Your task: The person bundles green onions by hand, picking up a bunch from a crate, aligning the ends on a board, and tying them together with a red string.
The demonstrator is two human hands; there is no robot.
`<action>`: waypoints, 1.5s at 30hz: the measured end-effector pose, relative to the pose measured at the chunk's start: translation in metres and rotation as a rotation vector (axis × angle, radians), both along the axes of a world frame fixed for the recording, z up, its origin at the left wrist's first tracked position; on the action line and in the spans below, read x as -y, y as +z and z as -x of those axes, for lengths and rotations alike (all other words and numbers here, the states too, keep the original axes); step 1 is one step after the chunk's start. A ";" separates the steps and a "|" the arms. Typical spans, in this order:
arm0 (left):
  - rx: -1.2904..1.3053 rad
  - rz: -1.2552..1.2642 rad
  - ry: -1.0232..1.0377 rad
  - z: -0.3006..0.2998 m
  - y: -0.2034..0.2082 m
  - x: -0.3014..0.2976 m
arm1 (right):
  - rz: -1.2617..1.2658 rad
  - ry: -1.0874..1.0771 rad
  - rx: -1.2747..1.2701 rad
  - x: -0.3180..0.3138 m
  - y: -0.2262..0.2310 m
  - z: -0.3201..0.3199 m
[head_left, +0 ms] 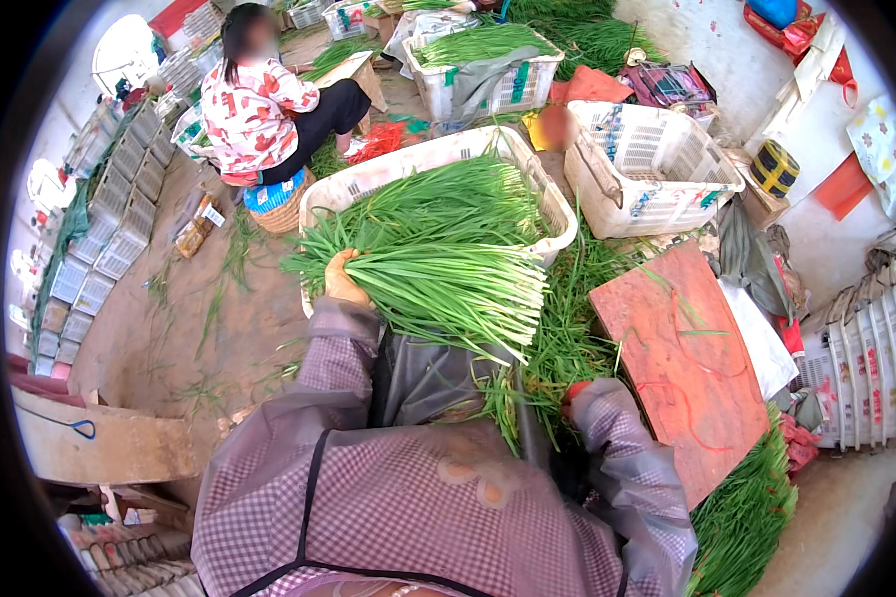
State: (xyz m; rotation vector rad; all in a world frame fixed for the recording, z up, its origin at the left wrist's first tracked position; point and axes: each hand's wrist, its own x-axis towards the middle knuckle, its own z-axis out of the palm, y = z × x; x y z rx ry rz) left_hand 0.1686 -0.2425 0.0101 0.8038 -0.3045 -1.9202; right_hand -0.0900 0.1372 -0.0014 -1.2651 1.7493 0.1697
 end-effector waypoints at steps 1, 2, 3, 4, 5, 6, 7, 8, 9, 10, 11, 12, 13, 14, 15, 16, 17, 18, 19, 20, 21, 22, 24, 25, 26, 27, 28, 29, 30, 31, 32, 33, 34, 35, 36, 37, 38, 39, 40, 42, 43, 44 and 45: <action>0.008 0.027 0.006 -0.004 -0.011 0.006 | 0.109 -0.025 -0.108 -0.009 -0.011 0.004; 0.021 0.052 0.013 -0.008 -0.015 0.007 | 0.233 -0.063 -0.045 0.001 0.000 -0.004; 0.018 0.042 0.024 -0.010 -0.020 0.007 | 0.356 -0.101 0.018 0.018 0.009 -0.015; 0.009 0.033 0.010 -0.003 -0.018 0.003 | 0.380 -0.199 0.123 0.035 0.016 -0.028; 0.006 0.086 0.010 -0.003 -0.026 0.006 | 0.594 -0.321 0.356 0.050 0.001 -0.040; 0.018 0.072 0.016 -0.005 -0.028 0.006 | 0.877 -0.374 0.401 0.068 0.004 -0.059; 0.029 0.060 0.022 -0.007 -0.029 0.005 | 0.989 -0.327 0.256 0.088 0.024 -0.069; 0.034 0.064 0.002 -0.004 -0.026 0.003 | 0.872 -0.620 0.712 0.101 0.015 -0.077; 0.037 0.068 -0.024 0.003 -0.023 0.001 | 0.768 -0.974 1.132 0.114 0.007 -0.083; 0.047 0.071 -0.029 0.000 -0.021 -0.002 | 0.554 -1.340 1.523 0.128 0.023 -0.093; 0.057 0.081 -0.014 -0.005 -0.024 0.000 | 0.380 -1.342 1.362 0.131 0.031 -0.096; 0.059 0.089 -0.002 -0.005 -0.023 0.000 | 0.217 -1.332 1.191 0.133 0.037 -0.096; 0.088 0.032 0.001 -0.008 -0.017 -0.003 | 0.060 -1.312 1.016 0.134 0.042 -0.096; 0.011 0.024 -0.027 -0.011 -0.018 0.002 | 0.257 -1.210 1.165 0.125 0.043 -0.098; -0.073 0.013 -0.053 -0.016 -0.019 0.008 | 0.310 -1.289 1.268 0.115 0.042 -0.097; -0.153 -0.007 -0.090 -0.013 -0.013 0.004 | 0.366 -1.381 1.368 0.101 0.039 -0.095; -0.089 -0.001 -0.036 -0.003 -0.009 -0.001 | 0.456 -1.189 1.592 0.083 0.025 -0.084; -0.066 0.025 -0.032 0.002 -0.008 -0.004 | 0.472 -1.100 1.747 0.070 0.023 -0.080; -0.038 0.053 -0.017 0.002 -0.007 -0.005 | 0.524 -1.073 1.747 0.059 0.017 -0.075; -0.010 0.081 -0.003 0.002 -0.006 -0.007 | 0.577 -1.046 1.747 0.049 0.012 -0.070; -0.038 0.037 0.020 0.009 0.005 -0.014 | 0.550 -1.112 1.702 0.036 0.015 -0.064; -0.057 0.049 0.007 0.005 0.004 -0.012 | 0.519 -1.165 1.658 0.027 0.028 -0.060; -0.093 0.065 -0.030 -0.002 -0.006 -0.008 | 0.547 -1.325 1.706 0.009 0.053 -0.052; -0.076 0.111 -0.012 -0.005 -0.018 -0.001 | 0.595 -1.362 1.771 -0.004 0.053 -0.040; -0.106 0.111 -0.031 0.004 -0.014 -0.002 | 0.554 -1.006 2.185 -0.026 0.017 -0.007; -0.128 0.120 -0.042 -0.001 -0.006 -0.004 | 0.953 -1.061 1.988 -0.045 0.008 0.005; -0.151 0.127 -0.056 -0.007 0.000 -0.006 | 1.183 -0.965 2.173 -0.048 0.036 0.008; -0.087 0.193 -0.054 -0.015 -0.015 0.008 | 1.083 -0.913 2.154 -0.055 0.022 0.028; -0.109 0.203 -0.061 -0.013 -0.013 0.005 | 1.006 -0.875 2.127 -0.066 0.009 0.041; -0.135 0.214 -0.071 -0.009 -0.007 0.000 | 0.727 -0.831 1.467 -0.051 0.018 0.044; -0.161 0.225 -0.080 -0.004 -0.003 -0.004 | 0.655 -0.810 1.148 -0.029 0.020 0.035; -0.117 0.228 -0.061 -0.004 0.000 -0.008 | 0.544 -0.744 0.860 -0.003 0.024 0.024; -0.122 0.239 -0.071 -0.003 0.001 -0.009 | 0.653 -0.753 0.896 0.023 0.021 -0.003; -0.129 0.249 -0.083 -0.002 0.002 -0.009 | 0.802 -0.735 0.857 0.044 0.017 -0.025; -0.133 0.262 -0.092 -0.001 0.003 -0.008 | 0.948 -0.712 0.819 0.063 0.015 -0.042; -0.217 0.295 -0.168 0.001 0.012 -0.011 | 0.890 -0.876 1.209 0.072 0.029 -0.055; -0.307 0.337 -0.167 0.002 0.022 -0.014 | 0.798 -1.027 1.608 0.077 0.048 -0.068; -0.303 0.320 -0.171 -0.005 0.022 -0.005 | 0.714 -1.086 1.728 0.081 0.059 -0.076; -0.297 0.298 -0.182 -0.014 0.022 0.007 | 0.586 -1.029 1.697 0.080 0.058 -0.081; -0.256 0.398 -0.199 -0.033 0.021 0.016 | 0.365 -0.855 1.527 0.063 0.079 -0.089; -0.315 0.402 -0.195 -0.028 0.024 0.017 | 0.355 -0.655 1.604 0.057 0.067 -0.086; -0.375 0.406 -0.190 -0.024 0.027 0.017 | 0.320 -0.664 1.614 0.041 0.059 -0.074; -0.358 0.334 -0.279 -0.035 0.040 0.011 | 0.265 -0.662 1.628 0.029 0.066 -0.062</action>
